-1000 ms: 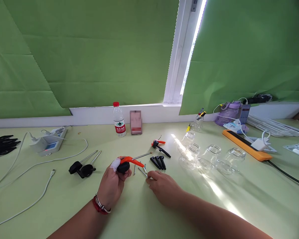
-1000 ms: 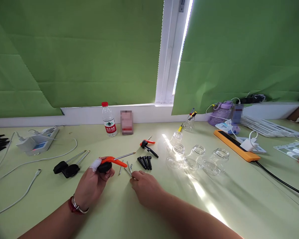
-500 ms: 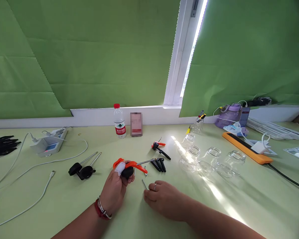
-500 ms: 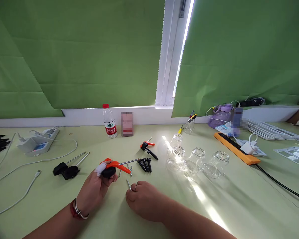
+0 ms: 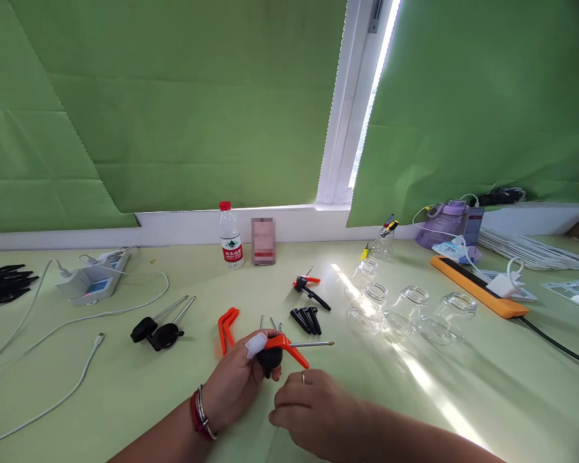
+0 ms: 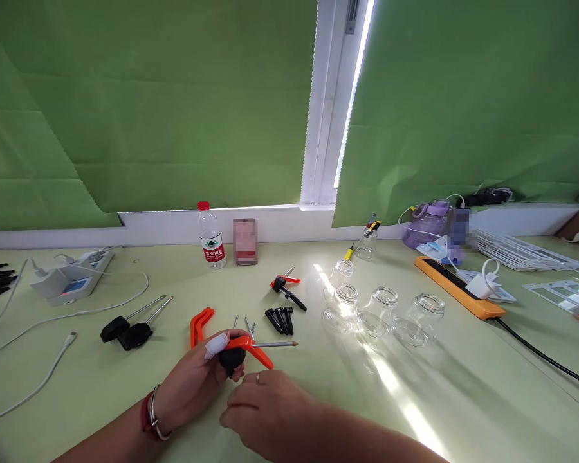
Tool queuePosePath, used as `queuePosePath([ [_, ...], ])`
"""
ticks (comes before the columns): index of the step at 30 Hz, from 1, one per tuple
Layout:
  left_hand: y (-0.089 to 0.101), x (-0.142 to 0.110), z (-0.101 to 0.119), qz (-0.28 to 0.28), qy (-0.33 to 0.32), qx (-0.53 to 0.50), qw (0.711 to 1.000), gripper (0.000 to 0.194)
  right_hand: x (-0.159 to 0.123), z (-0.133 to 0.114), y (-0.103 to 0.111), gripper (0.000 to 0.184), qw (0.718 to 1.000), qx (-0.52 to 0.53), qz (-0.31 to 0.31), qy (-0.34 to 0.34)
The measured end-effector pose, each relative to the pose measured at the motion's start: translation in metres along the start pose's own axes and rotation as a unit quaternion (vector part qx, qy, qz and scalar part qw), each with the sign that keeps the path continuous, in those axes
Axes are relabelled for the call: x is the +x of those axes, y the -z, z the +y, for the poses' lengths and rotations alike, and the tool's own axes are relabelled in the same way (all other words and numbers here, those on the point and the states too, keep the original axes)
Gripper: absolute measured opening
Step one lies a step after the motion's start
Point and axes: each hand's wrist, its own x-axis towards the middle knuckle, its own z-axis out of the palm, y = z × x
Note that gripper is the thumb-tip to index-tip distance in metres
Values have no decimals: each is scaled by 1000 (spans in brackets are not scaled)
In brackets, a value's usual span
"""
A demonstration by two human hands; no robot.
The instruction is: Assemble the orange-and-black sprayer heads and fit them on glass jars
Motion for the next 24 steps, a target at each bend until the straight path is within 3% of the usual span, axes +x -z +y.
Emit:
queuePosePath([
  [2, -1, 1, -2, -17, 13, -13, 1000, 32, 4, -1, 7, 23, 988, 98, 95, -78],
  [5, -5, 2, -7, -64, 24, -15, 998, 29, 9, 1, 16, 14, 931, 200, 218, -212],
  [9, -8, 2, -15, -98, 38, 0, 994, 29, 10, 8, 20, 7, 855, 251, 296, -343],
  [13, -10, 1, -19, -139, 52, 19, 989, 32, 9, 11, 15, 7, 825, 298, 290, -382],
  [17, -10, 1, -20, -133, 50, 9, 990, 30, 9, 11, 15, 7, 808, 333, 281, -397],
  [24, -12, 1, -21, -140, 37, -18, 989, 25, 9, 10, 14, 8, 813, 336, 236, -414],
])
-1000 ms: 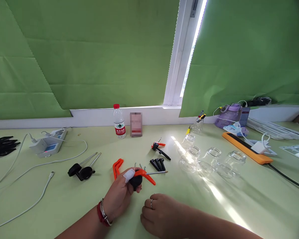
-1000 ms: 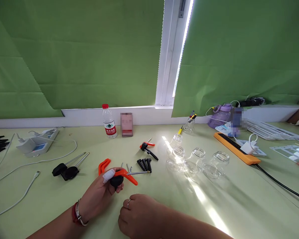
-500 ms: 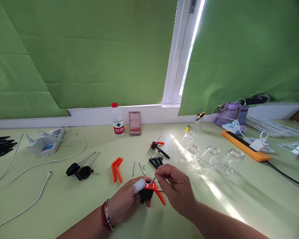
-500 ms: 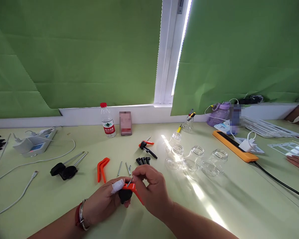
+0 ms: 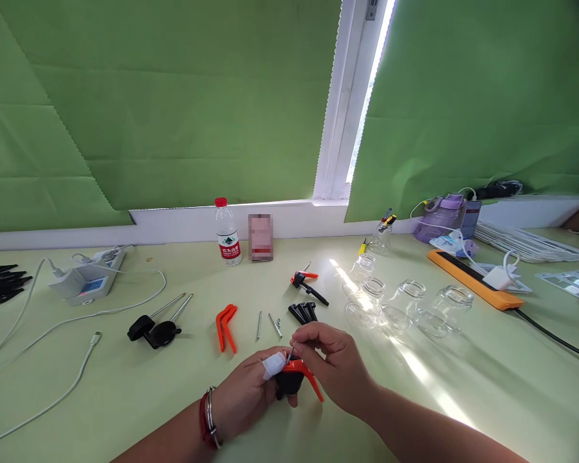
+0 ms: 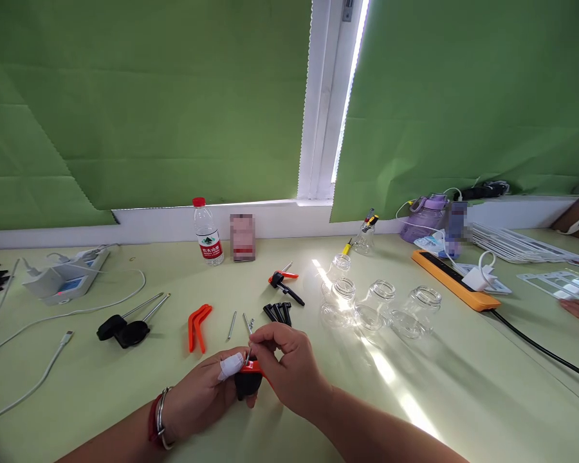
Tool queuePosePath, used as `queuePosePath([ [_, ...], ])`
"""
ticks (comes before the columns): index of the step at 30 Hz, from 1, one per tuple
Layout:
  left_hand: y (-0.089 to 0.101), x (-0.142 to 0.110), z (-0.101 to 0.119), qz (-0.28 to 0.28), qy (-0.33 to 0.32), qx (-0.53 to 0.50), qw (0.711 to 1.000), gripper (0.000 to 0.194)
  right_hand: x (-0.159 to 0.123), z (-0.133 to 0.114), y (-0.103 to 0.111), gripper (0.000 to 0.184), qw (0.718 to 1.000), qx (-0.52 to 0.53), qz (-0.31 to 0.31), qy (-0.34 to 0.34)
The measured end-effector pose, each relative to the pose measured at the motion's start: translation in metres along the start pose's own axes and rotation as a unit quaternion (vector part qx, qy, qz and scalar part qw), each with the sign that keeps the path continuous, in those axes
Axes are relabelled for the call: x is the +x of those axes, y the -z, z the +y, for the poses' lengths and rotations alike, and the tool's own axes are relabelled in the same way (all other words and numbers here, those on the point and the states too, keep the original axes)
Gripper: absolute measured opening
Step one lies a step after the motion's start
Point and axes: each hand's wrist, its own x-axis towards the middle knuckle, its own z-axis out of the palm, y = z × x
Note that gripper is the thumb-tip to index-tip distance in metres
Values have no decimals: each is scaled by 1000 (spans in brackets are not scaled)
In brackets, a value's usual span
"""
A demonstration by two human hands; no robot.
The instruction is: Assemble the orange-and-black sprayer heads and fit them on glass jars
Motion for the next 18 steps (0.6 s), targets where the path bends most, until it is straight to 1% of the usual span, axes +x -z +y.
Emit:
queuePosePath([
  [3, 1, 0, -1, 9, 1, -9, 1000, 26, 0, 2, 0, 9, 1000, -7, 3, 6],
  [6, 3, -1, -3, 15, 3, -12, 1000, 26, 2, 4, 0, 10, 1000, 0, 4, -7],
  [9, 3, -1, -2, 10, 6, -7, 1000, 27, 4, 6, 0, 11, 999, -13, 21, -23],
  [11, 2, 0, -1, 7, 1, -2, 1000, 28, 4, 8, -2, 9, 999, -21, 24, -22],
  [14, 0, 0, 3, 2, -12, 6, 1000, 28, 2, 12, -4, 9, 999, -30, -18, 9],
  [18, 1, 0, 5, 2, -17, 8, 1000, 31, 0, 12, -5, 20, 991, -98, -63, 69],
])
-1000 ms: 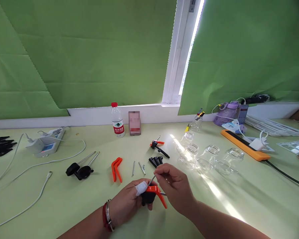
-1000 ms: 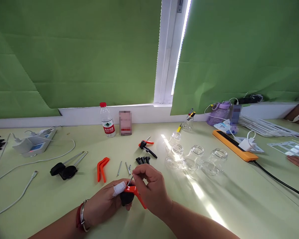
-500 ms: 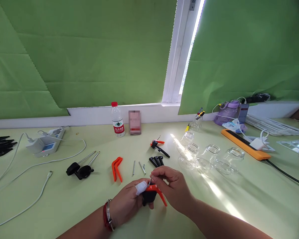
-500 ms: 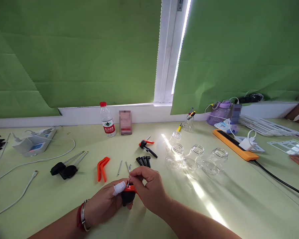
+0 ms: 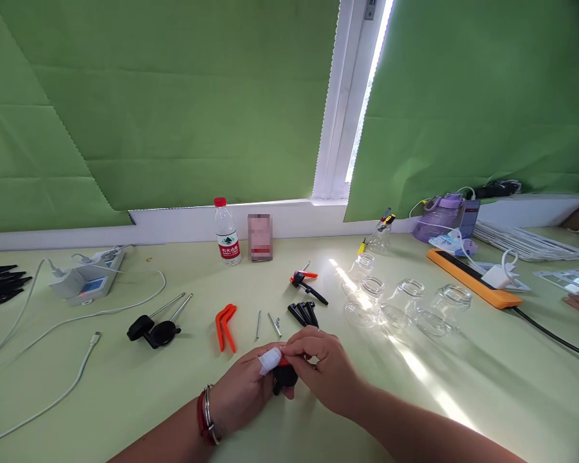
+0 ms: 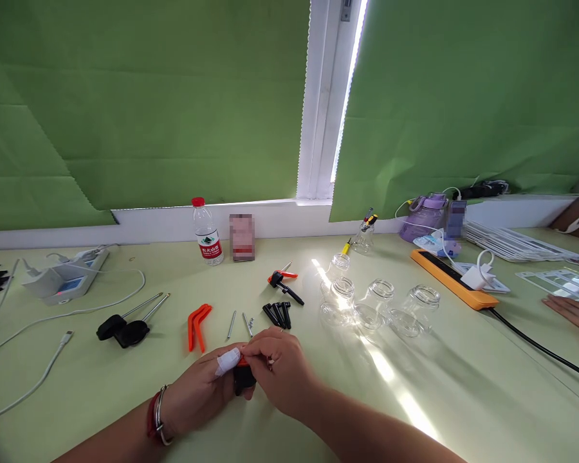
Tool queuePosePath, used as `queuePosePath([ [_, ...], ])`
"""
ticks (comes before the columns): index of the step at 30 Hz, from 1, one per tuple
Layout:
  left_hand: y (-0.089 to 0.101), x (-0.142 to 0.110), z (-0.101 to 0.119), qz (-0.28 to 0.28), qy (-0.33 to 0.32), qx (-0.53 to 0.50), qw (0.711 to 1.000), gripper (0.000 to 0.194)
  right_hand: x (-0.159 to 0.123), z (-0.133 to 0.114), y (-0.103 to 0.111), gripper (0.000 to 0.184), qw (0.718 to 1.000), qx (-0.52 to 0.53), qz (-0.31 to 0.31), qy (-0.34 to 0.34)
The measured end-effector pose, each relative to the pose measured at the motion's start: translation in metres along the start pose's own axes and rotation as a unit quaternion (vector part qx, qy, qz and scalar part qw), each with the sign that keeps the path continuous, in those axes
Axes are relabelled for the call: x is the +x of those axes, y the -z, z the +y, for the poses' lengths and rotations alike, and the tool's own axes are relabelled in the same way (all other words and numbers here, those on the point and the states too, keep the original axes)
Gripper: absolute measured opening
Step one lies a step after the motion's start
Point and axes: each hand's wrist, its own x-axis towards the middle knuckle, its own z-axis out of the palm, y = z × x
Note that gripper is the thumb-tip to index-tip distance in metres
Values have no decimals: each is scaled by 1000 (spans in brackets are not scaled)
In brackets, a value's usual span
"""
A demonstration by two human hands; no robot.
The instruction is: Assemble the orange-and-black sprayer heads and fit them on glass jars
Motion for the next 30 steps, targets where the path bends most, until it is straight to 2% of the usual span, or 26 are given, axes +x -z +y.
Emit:
queuePosePath([
  [4, 3, -1, 0, 12, -16, -20, 1000, 27, 1, -4, 4, 25, 992, -90, -46, 71],
  [7, 4, -2, 2, 23, -32, -34, 999, 27, 0, -6, 6, 42, 981, -148, -64, 111],
  [9, 5, -2, 3, 9, -30, -21, 999, 26, -1, -6, 7, 40, 975, -170, -79, 122],
  [15, 8, -6, 14, -41, 50, 138, 988, 28, -1, -9, 15, 24, 957, -151, -171, 179],
  [18, 6, -7, 19, -60, 90, 204, 973, 35, -1, -9, 15, 24, 951, -152, -203, 175],
  [23, -1, -5, 15, -78, 66, 203, 974, 42, -4, -5, 6, 39, 953, -149, -221, 143],
  [25, -2, -4, 11, -63, 64, 205, 975, 42, -4, -3, 3, 40, 951, -159, -219, 149],
  [28, 1, -4, 8, -28, 108, 224, 968, 33, -3, 0, 4, 32, 946, -199, -189, 174],
  [30, 2, -4, 9, 6, 114, 239, 964, 26, 2, 5, 9, 34, 948, -205, -136, 200],
])
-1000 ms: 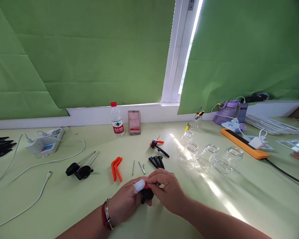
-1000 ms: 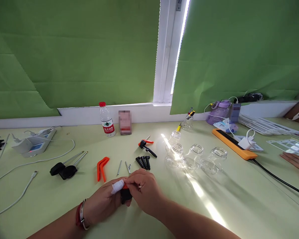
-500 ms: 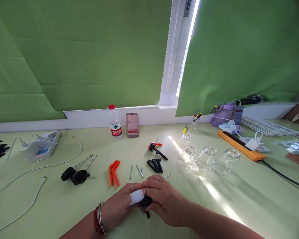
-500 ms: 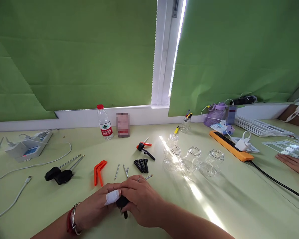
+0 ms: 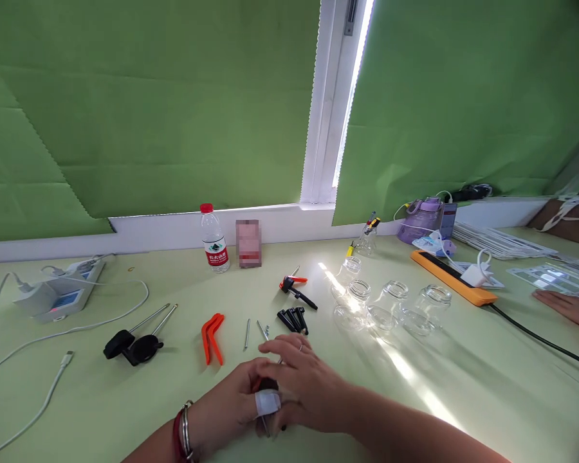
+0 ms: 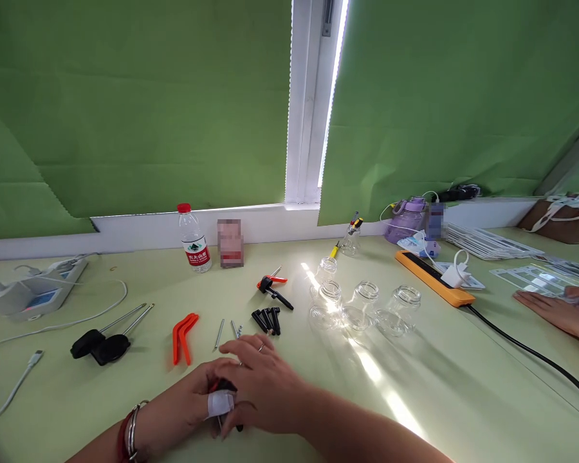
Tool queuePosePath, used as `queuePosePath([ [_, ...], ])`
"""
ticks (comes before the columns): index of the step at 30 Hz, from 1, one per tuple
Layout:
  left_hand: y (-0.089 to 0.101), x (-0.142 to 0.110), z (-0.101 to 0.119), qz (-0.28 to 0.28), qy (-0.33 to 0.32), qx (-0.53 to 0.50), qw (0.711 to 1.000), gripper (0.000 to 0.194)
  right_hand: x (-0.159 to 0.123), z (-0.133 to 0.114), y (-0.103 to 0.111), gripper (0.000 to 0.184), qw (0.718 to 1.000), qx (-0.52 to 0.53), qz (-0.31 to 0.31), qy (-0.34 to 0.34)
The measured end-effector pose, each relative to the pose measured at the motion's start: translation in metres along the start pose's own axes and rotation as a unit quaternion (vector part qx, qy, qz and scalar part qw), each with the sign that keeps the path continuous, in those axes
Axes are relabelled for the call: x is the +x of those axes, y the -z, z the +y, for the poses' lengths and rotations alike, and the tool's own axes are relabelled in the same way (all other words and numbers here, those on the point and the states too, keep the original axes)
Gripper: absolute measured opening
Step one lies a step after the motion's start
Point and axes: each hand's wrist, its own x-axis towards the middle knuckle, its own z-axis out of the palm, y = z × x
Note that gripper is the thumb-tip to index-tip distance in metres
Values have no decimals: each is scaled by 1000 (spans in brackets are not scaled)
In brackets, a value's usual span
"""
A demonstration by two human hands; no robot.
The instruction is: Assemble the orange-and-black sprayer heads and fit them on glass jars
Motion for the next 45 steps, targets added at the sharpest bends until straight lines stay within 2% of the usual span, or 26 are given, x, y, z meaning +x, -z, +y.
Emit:
queuePosePath([
  [2, 3, -1, 2, 61, -9, -5, 998, 24, 0, 13, 6, 32, 995, 2, 97, -22],
  [4, 6, 0, 4, 130, -19, -31, 991, 26, -2, 31, 10, 21, 972, 8, 201, -118],
  [5, 8, 0, 5, 156, -23, -49, 986, 27, -2, 41, 12, 21, 960, 10, 221, -174],
  [6, 10, 1, 5, 174, -29, -67, 982, 27, -3, 51, 12, 21, 949, 6, 222, -223],
  [8, 14, 3, 3, 196, -40, -94, 975, 25, -4, 68, 11, 20, 941, -6, 182, -284],
  [11, 19, 5, 0, 206, -48, -109, 971, 21, -3, 82, 6, 17, 932, -32, 115, -342],
  [13, 20, 6, -2, 211, -50, -112, 970, 20, -1, 85, 3, 16, 926, -46, 91, -363],
  [23, 24, 7, -1, 244, -67, -156, 955, 16, -2, 81, 11, 23, 911, -77, 56, -401],
  [26, 27, 8, -3, 248, -79, -166, 951, 16, -1, 72, 11, 22, 925, -33, 89, -367],
  [29, 28, 8, -3, 252, -92, -168, 949, 17, -1, 57, 8, 22, 945, 50, 108, -303],
  [33, 28, 9, -2, 254, -104, -167, 947, 21, -2, 38, 1, 23, 962, 135, 58, -229],
  [39, 29, 8, -3, 244, -103, -157, 952, 23, -2, 31, 0, 25, 965, 158, 25, -208],
  [42, 29, 8, -3, 245, -102, -150, 952, 22, -3, 33, 0, 24, 957, 191, 15, -217],
  [45, 29, 8, -4, 250, -104, -138, 953, 23, -5, 35, -2, 23, 927, 263, 0, -269],
])
